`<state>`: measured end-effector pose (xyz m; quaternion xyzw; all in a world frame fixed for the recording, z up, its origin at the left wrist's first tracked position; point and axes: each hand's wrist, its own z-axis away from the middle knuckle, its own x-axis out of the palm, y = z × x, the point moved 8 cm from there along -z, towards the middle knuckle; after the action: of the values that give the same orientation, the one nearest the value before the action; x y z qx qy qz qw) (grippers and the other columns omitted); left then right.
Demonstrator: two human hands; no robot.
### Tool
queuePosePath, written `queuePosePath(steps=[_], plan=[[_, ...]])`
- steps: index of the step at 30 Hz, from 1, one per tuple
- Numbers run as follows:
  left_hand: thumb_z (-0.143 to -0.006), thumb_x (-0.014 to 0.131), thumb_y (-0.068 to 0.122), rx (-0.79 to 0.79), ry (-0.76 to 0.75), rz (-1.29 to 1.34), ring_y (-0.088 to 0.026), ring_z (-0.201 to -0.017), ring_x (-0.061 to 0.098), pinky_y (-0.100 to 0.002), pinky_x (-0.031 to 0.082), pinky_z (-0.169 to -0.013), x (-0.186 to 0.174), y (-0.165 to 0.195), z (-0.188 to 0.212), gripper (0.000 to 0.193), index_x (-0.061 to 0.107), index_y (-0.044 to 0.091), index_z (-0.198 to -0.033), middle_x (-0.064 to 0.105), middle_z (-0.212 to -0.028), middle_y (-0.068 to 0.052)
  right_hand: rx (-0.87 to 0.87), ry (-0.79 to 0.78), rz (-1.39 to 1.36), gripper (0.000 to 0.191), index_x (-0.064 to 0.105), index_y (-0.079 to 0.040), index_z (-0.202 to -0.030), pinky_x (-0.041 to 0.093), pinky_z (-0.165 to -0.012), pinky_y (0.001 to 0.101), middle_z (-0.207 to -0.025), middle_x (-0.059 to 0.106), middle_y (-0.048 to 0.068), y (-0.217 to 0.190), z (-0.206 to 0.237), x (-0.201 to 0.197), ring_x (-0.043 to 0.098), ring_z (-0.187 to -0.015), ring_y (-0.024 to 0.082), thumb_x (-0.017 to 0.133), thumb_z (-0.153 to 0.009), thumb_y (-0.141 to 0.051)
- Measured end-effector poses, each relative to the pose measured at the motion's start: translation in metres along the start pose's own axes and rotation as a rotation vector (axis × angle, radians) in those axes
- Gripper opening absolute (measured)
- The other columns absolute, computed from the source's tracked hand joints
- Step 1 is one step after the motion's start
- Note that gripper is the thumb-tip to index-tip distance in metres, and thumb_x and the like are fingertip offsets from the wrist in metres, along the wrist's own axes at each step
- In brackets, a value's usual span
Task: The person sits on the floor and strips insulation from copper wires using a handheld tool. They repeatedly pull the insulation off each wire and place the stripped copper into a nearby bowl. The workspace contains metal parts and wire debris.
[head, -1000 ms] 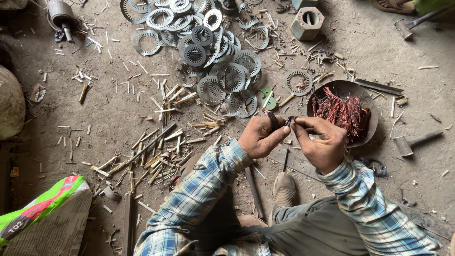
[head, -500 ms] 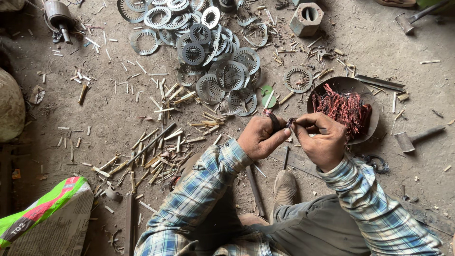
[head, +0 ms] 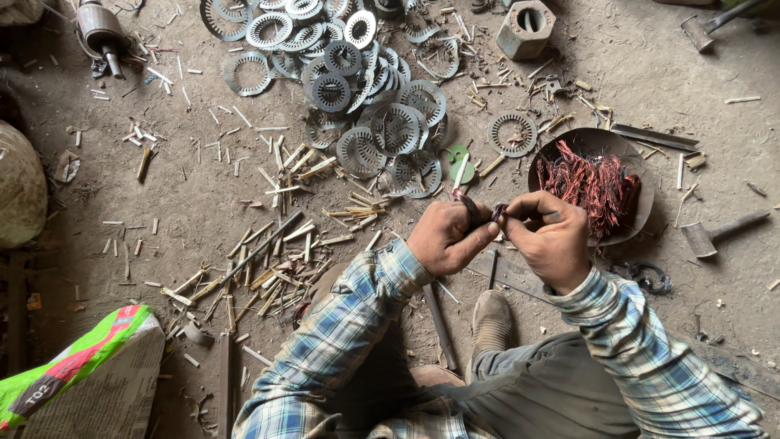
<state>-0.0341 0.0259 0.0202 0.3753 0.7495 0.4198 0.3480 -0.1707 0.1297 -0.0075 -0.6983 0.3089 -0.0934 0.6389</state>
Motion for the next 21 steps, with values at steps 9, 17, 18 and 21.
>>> queuePosePath(steps=[9, 17, 18, 21], plan=[[-0.105, 0.064, 0.027, -0.155, 0.021, 0.35, -0.005, -0.064, 0.048, -0.025, 0.04, -0.056, 0.013, -0.036, 0.007, 0.027, 0.067, 0.002, -0.096, 0.055, -0.07, 0.006, -0.728, 0.051, 0.674, 0.018, 0.072, 0.0, -0.098, 0.055, -0.057, 0.0321, -0.083, 0.07, 0.012, -0.066, 0.009, 0.02, 0.068, -0.069, 0.02, 0.079, -0.089, -0.013], [-0.104, 0.067, 0.023, -0.268, 0.094, 0.707, -0.005, -0.067, 0.047, -0.024, 0.038, -0.059, 0.005, -0.062, 0.012, 0.023, 0.065, 0.003, -0.094, 0.055, -0.076, 0.007, -0.833, 0.134, 0.602, 0.015, 0.071, -0.006, -0.097, 0.053, -0.056, 0.0313, -0.082, 0.068, 0.01, -0.06, 0.008, 0.014, 0.065, -0.068, 0.018, 0.077, -0.095, -0.019], [-0.105, 0.067, 0.024, -0.268, 0.089, 0.742, -0.005, -0.065, 0.045, -0.024, 0.037, -0.058, 0.003, -0.062, 0.012, 0.024, 0.064, 0.003, -0.092, 0.053, -0.074, 0.007, -0.842, 0.159, 0.623, 0.015, 0.07, -0.005, -0.099, 0.054, -0.063, 0.0341, -0.084, 0.068, 0.011, -0.061, 0.008, 0.011, 0.065, -0.073, 0.02, 0.074, -0.094, -0.019], [-0.103, 0.068, 0.025, -0.254, 0.048, 0.6, -0.005, -0.066, 0.045, -0.024, 0.037, -0.058, 0.002, -0.06, 0.013, 0.025, 0.064, 0.003, -0.09, 0.053, -0.074, 0.007, -0.763, 0.14, 0.595, 0.023, 0.067, -0.003, -0.109, 0.056, -0.084, 0.0387, -0.097, 0.068, 0.014, -0.063, 0.005, -0.005, 0.066, -0.091, 0.024, 0.068, -0.095, -0.021]])
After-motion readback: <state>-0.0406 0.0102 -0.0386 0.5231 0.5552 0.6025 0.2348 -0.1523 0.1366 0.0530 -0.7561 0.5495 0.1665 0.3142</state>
